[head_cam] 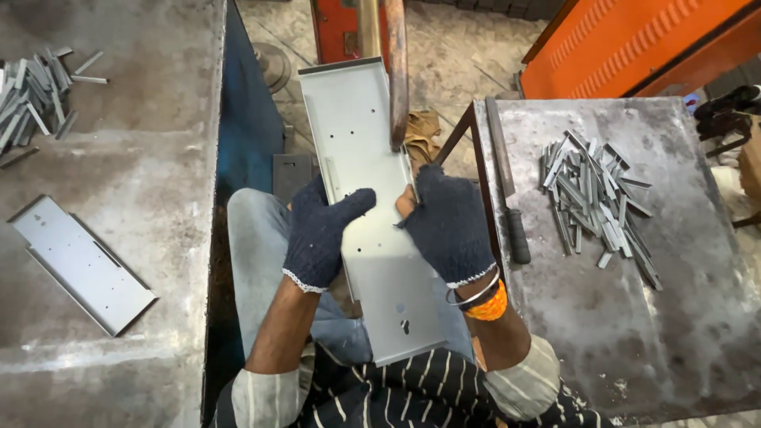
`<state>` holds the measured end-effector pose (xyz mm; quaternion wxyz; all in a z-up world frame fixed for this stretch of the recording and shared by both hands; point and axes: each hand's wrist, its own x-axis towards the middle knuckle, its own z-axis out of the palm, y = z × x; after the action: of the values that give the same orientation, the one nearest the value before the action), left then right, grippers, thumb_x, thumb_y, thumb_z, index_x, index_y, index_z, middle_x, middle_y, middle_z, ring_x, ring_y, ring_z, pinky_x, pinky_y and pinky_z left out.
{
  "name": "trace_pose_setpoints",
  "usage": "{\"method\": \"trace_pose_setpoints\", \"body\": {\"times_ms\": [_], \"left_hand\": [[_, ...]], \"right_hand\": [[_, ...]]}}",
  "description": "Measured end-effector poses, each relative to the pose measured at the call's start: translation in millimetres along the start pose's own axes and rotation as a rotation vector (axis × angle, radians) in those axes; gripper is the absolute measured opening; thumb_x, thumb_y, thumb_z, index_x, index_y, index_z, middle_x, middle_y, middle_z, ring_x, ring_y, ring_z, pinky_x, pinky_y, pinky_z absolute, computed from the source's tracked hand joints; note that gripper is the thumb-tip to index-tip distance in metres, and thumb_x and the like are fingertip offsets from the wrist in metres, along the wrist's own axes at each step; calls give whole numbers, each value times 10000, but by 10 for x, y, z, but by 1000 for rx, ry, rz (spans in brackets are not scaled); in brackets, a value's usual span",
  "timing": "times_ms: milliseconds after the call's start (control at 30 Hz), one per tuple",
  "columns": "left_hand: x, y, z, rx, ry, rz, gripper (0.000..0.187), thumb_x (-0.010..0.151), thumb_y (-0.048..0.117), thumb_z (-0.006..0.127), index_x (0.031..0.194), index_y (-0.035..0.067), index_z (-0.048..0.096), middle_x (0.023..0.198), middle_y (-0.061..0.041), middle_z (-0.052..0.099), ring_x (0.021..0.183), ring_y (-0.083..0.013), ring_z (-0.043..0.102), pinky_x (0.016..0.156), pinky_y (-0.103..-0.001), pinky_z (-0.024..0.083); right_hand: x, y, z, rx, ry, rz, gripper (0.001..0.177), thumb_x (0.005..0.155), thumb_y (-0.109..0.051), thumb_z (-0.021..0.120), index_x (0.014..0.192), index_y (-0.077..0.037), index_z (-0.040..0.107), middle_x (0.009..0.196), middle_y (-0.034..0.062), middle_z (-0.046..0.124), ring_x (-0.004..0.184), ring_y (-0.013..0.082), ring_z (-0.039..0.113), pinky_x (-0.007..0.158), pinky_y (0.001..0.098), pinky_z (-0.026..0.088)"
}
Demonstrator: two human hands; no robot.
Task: Spot welding metal strips onto larger rectangular metal housings at a manual workstation.
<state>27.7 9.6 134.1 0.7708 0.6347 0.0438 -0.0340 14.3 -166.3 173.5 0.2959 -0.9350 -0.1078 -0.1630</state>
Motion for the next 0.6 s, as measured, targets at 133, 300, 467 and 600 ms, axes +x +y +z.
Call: {"method": "trace_pose_setpoints", "body": {"times_ms": [133, 300, 467, 600], "left_hand": [[27, -29, -15, -5, 2, 8, 368, 775, 99, 789, 1100, -64, 736, 921, -128, 782, 739, -157, 725, 667, -309, 603], [34, -100, -43, -65, -17, -30, 374, 787, 109, 788, 1108, -78, 738, 924, -136, 784, 741, -171, 728, 670, -319, 601], [179, -25, -61, 23, -73, 107, 373, 799, 115, 774, 1125, -59, 723, 958, -119, 784, 792, -166, 737, 715, -313, 605], [452, 166, -36, -56, -123, 82, 345, 789, 100, 751, 1098, -52, 734, 946, -119, 785, 777, -174, 745, 713, -317, 612]], "right_hand": [[-11, -27, 5, 18, 15, 18, 199, 840, -129, 721, 777, -23, 565, 655, 175, 644, 633, 361, 688, 598, 463, 526], [-22, -45, 44, -16, 50, -48, 210, 846, -148, 731, 767, -27, 579, 651, 169, 638, 660, 377, 678, 618, 478, 512], [11, -37, -36, -72, 30, 17, 183, 907, -161, 695, 848, -19, 597, 703, 201, 633, 694, 400, 666, 642, 501, 506], [53, -24, -107, -25, -11, 8, 200, 913, -193, 681, 903, -14, 592, 705, 224, 615, 720, 436, 649, 648, 532, 492]]}}
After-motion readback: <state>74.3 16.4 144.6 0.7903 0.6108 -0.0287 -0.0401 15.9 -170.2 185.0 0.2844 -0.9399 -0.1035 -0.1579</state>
